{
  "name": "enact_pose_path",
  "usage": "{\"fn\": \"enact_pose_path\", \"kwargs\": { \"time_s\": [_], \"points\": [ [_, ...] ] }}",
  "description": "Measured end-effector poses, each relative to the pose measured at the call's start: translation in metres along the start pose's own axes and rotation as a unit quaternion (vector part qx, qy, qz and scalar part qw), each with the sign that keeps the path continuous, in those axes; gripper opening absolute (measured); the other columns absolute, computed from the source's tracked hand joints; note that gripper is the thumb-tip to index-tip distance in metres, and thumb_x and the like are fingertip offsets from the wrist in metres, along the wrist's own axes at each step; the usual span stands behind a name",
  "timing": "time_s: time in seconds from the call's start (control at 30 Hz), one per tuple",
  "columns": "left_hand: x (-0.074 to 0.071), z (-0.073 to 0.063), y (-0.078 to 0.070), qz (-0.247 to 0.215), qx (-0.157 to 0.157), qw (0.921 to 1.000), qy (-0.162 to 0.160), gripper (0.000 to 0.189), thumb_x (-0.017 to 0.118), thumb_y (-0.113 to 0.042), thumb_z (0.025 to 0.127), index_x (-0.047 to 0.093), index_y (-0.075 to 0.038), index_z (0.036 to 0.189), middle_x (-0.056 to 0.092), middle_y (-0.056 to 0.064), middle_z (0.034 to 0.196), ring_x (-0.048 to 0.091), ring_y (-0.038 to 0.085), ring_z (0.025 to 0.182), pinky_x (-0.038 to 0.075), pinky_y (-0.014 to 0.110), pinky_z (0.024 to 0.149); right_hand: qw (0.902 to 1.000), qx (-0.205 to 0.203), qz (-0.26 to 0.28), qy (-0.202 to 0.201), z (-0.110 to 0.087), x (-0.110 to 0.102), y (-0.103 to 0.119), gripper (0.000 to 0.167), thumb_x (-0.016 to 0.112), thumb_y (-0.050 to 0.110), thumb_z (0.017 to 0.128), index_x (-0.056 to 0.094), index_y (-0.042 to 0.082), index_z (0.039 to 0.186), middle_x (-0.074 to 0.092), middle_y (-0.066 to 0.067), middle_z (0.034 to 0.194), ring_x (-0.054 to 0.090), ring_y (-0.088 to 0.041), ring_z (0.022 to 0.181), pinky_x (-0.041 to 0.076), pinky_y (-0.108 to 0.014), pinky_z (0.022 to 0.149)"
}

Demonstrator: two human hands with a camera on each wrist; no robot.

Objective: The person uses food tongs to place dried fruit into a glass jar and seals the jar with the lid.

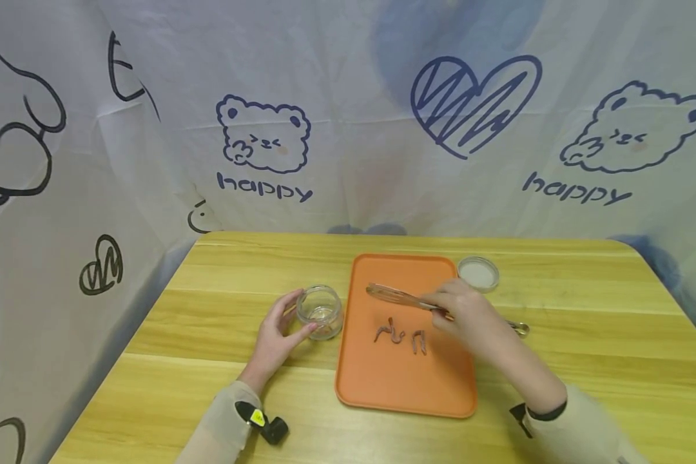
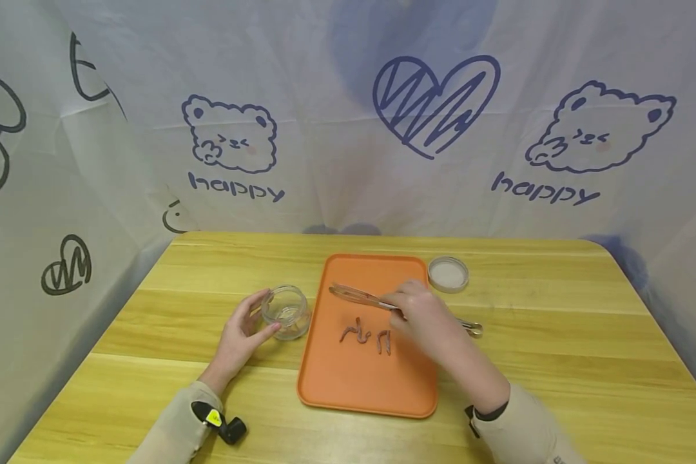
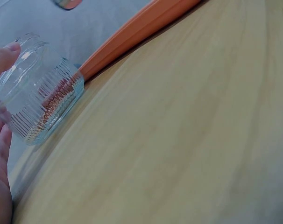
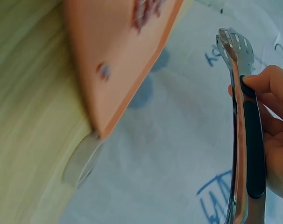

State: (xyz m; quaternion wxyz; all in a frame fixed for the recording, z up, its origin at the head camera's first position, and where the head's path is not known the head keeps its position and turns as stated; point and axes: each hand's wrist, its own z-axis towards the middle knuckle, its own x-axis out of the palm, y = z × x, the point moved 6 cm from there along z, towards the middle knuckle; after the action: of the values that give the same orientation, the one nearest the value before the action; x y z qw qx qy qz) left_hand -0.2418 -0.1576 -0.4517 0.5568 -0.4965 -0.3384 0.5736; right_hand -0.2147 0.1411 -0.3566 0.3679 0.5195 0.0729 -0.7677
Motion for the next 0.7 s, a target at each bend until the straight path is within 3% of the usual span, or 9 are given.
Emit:
{"fn": "enact_pose_path", "kwargs": {
  "time_s": [0.23,0.47,0.7],
  "points": [
    [0.001,-0.001,0.001,-0.002,0.000,1.0000,0.003,0.067,0.072,0.000,0.083,0.038,0.006,0.139,0.039,0.022,0.142,0.039,0.041,0.130,0.034,0.041,0.109,0.9977,0.065,-0.003,0.020,-0.035,-0.014,-0.027,0.023,0.072,0.000,0.079,0.073,0.003,0.102,0.059,0.003,0.081,0.048,-0.012,0.074,0.046,-0.025,0.055],
    [0.000,0.000,0.002,-0.005,0.002,1.0000,0.003,0.067,0.072,0.000,0.083,0.038,0.005,0.139,0.039,0.022,0.142,0.039,0.041,0.130,0.034,0.040,0.109,0.9976,0.064,-0.024,-0.009,-0.067,-0.025,-0.042,0.023,0.073,-0.004,0.073,0.074,0.004,0.095,0.063,0.003,0.082,0.052,-0.014,0.075,0.050,-0.029,0.056],
    [0.000,0.000,0.001,0.003,-0.001,1.0000,0.001,0.067,0.073,-0.001,0.083,0.038,0.005,0.140,0.038,0.021,0.143,0.039,0.037,0.130,0.034,0.038,0.109,0.9956,0.080,-0.045,0.018,-0.084,-0.025,-0.051,0.021,0.076,-0.002,0.071,0.074,0.003,0.092,0.063,0.002,0.081,0.055,-0.015,0.075,0.053,-0.029,0.055]
  ]
}}
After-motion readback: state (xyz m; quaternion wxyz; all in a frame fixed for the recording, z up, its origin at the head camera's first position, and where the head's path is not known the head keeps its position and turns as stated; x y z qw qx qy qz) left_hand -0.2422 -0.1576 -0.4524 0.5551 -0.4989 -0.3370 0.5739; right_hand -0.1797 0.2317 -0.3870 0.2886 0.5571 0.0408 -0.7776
